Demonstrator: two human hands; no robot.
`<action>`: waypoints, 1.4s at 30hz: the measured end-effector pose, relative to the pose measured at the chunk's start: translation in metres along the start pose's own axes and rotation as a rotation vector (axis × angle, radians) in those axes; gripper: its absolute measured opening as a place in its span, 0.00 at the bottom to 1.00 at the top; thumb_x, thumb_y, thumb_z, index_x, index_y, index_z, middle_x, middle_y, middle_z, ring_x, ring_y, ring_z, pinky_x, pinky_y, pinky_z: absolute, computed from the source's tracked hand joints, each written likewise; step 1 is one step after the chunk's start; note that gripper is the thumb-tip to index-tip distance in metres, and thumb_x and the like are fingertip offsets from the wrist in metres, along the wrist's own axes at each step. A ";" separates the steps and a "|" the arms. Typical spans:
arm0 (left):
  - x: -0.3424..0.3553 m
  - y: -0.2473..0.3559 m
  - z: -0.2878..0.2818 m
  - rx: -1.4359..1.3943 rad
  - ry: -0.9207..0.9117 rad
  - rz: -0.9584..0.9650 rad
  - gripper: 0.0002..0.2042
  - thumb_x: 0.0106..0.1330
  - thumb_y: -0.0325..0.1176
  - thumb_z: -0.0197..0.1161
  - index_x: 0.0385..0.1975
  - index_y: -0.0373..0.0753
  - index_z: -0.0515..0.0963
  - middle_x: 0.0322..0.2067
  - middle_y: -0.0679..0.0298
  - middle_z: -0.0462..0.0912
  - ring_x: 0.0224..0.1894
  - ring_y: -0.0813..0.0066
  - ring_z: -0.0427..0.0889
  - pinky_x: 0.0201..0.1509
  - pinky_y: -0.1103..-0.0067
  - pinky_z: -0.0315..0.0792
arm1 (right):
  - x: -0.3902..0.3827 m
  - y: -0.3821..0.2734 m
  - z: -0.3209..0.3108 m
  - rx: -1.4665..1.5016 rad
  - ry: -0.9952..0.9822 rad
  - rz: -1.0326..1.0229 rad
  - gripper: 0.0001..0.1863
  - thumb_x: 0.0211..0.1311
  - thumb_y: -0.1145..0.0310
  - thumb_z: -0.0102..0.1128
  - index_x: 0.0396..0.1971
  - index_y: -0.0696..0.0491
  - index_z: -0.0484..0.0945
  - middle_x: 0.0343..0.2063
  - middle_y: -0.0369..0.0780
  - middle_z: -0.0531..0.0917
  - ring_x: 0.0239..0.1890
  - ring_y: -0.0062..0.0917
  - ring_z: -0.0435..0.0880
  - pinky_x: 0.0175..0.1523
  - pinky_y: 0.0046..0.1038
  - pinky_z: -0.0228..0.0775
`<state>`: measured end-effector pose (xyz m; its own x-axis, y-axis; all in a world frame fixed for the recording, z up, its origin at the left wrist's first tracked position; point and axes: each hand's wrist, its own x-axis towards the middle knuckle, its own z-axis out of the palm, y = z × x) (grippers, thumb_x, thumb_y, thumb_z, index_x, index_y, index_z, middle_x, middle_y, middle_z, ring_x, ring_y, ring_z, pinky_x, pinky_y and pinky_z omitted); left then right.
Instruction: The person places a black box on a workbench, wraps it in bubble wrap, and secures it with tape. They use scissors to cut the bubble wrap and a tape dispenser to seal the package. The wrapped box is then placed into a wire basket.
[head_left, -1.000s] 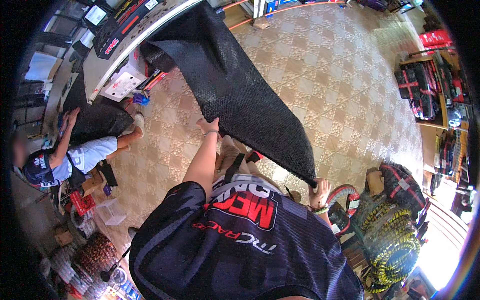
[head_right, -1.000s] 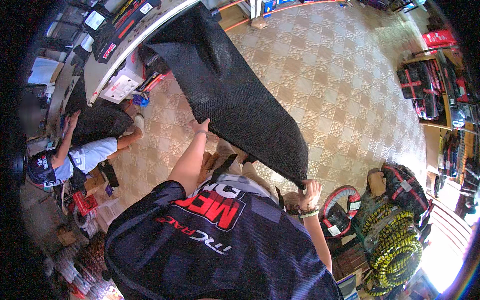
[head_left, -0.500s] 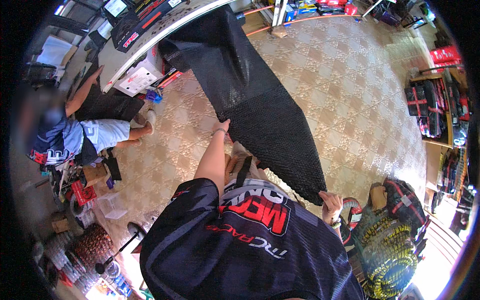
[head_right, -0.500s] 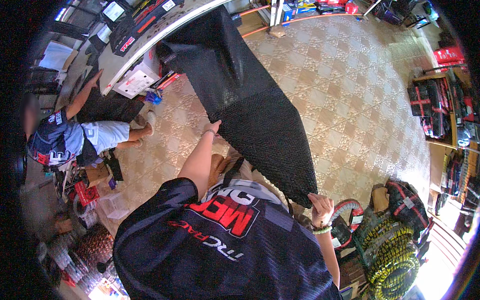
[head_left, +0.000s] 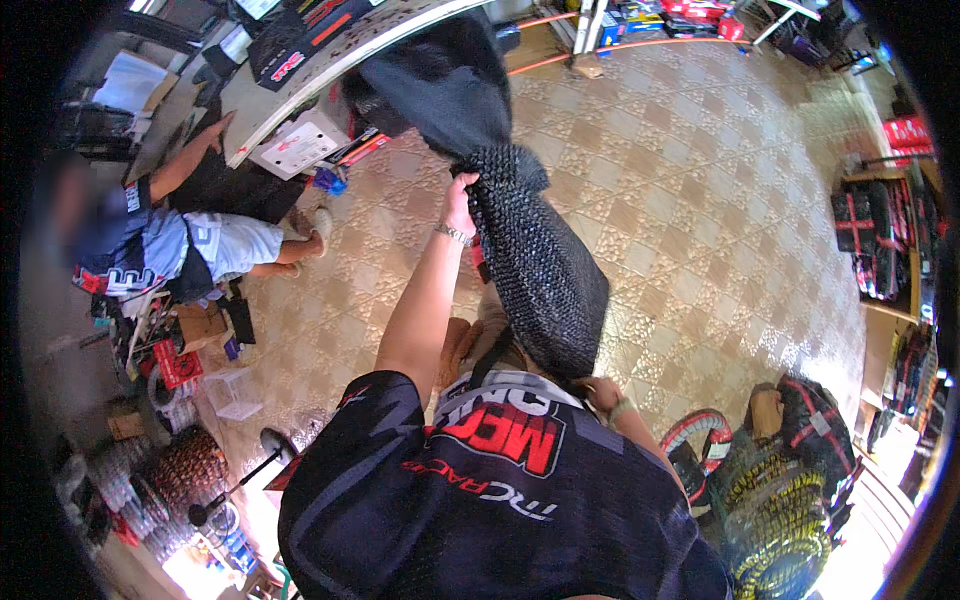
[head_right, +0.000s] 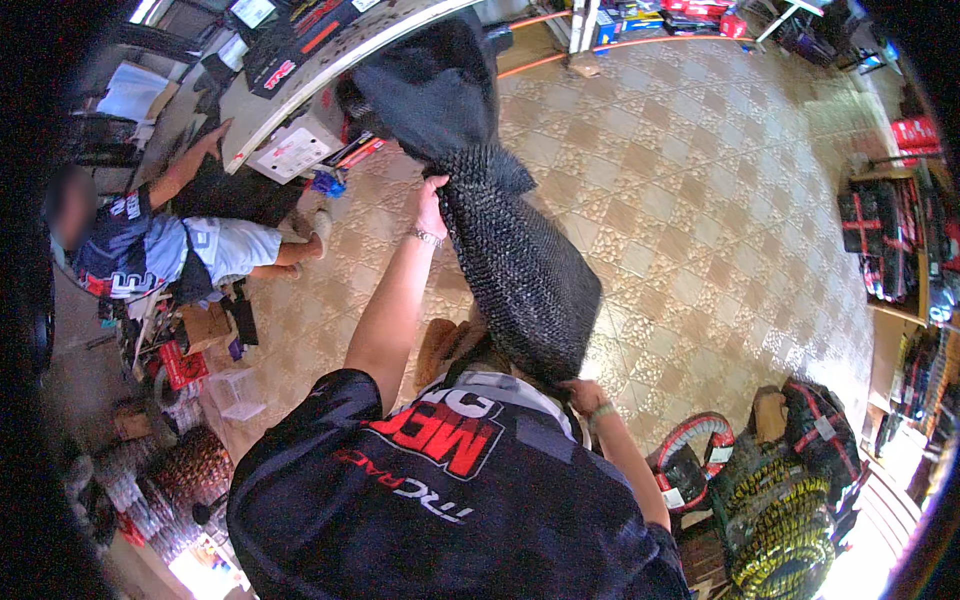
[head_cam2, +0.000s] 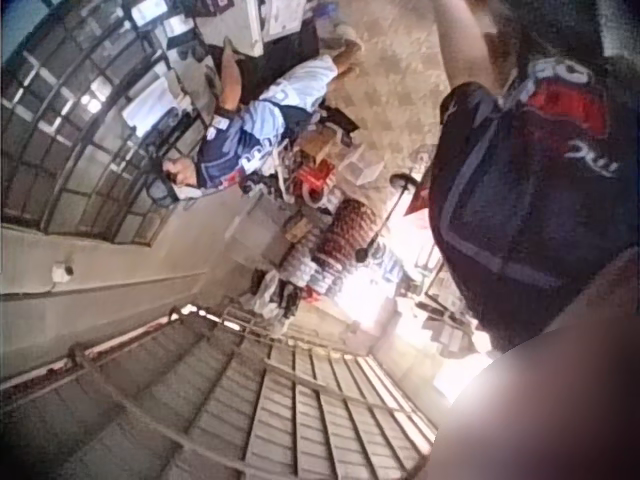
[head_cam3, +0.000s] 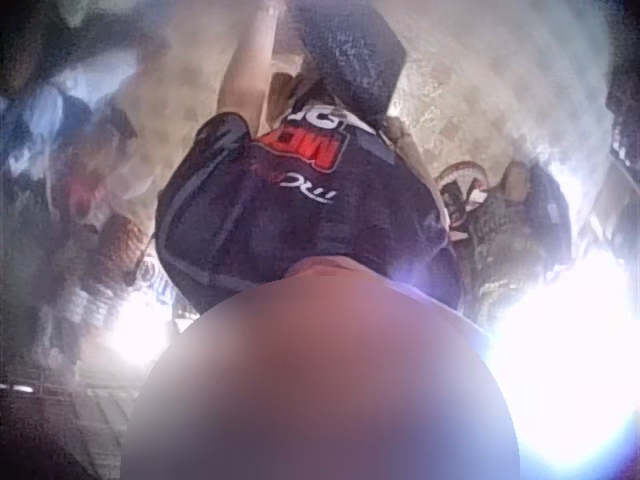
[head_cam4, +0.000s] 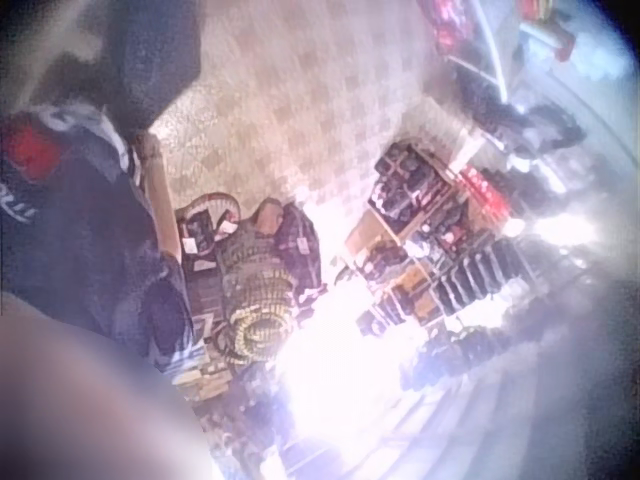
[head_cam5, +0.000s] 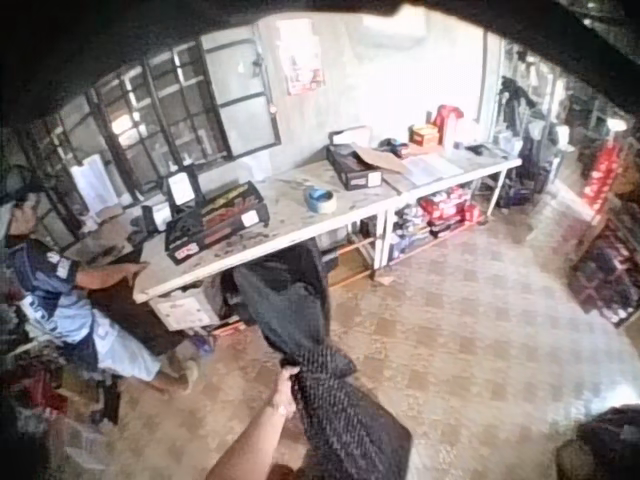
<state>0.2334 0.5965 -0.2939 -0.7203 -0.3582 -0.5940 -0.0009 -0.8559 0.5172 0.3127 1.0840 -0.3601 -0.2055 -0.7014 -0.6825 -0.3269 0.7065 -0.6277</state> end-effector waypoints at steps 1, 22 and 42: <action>-0.013 0.018 0.008 -0.008 -0.051 0.040 0.20 0.54 0.41 0.59 0.45 0.36 0.77 0.45 0.60 0.83 0.44 0.61 0.81 0.53 0.66 0.72 | 0.041 0.001 -0.001 -0.089 -0.159 -0.013 0.22 0.48 0.75 0.59 0.47 0.51 0.79 0.43 0.41 0.83 0.45 0.34 0.81 0.50 0.33 0.73; -0.194 0.244 -0.128 -0.214 -0.085 0.191 0.22 0.45 0.35 0.55 0.40 0.31 0.80 0.40 0.53 0.84 0.39 0.55 0.83 0.49 0.65 0.77 | 0.367 -0.343 -0.399 0.900 0.123 -0.365 0.41 0.63 0.37 0.48 0.63 0.56 0.63 0.62 0.45 0.68 0.63 0.32 0.65 0.69 0.34 0.52; -0.167 0.286 -0.090 -0.252 0.134 0.472 0.22 0.56 0.37 0.54 0.51 0.35 0.74 0.45 0.57 0.82 0.45 0.58 0.81 0.53 0.65 0.75 | 0.433 -0.346 -0.440 0.436 -0.265 -0.488 0.49 0.54 0.52 0.67 0.68 0.57 0.49 0.65 0.45 0.61 0.64 0.32 0.62 0.69 0.37 0.51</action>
<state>0.4157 0.3781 -0.1027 -0.5076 -0.7548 -0.4155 0.4787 -0.6480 0.5924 -0.0686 0.4947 -0.2737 0.1201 -0.9404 -0.3182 0.0859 0.3291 -0.9404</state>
